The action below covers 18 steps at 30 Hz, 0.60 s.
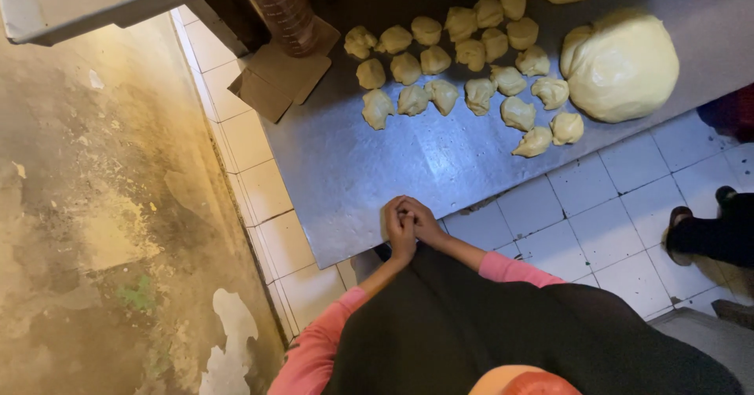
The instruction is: Shaping and rounding small portions of bread dough by hand on a metal table.
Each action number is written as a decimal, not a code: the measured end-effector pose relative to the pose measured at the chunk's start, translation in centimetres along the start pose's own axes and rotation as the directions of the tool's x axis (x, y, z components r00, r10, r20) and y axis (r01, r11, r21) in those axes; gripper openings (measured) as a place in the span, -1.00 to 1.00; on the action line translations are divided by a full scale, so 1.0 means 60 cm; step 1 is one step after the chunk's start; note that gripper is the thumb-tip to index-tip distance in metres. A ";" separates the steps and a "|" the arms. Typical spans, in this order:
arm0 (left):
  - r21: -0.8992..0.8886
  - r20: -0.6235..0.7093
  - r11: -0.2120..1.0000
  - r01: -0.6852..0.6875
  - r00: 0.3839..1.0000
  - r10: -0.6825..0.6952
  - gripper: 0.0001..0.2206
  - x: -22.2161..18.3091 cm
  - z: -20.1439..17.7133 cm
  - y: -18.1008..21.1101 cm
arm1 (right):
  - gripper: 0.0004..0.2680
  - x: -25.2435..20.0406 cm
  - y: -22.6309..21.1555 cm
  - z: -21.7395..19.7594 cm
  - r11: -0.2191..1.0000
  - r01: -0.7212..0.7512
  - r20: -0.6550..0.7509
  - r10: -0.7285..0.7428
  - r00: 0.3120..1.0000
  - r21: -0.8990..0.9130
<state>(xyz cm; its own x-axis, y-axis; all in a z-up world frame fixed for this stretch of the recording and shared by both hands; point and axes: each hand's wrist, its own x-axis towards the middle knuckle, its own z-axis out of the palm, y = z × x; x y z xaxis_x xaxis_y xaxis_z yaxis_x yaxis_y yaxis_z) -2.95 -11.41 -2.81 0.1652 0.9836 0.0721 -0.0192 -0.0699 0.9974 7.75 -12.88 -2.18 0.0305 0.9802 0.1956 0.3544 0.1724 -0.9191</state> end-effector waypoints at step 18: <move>0.269 -0.090 0.953 -0.138 0.982 0.168 -0.72 0.140 -0.059 0.021 | -0.77 0.165 0.008 0.051 0.971 0.117 -0.078 -0.136 0.988 -0.209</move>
<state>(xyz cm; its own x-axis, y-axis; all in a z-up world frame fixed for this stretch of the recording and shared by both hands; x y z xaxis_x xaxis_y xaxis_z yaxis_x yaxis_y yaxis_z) -5.09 -2.65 -0.99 0.0701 0.9688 0.2377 0.2246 -0.2475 0.9425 5.36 -2.80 -1.73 0.0552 0.9371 0.3447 0.5433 0.2615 -0.7978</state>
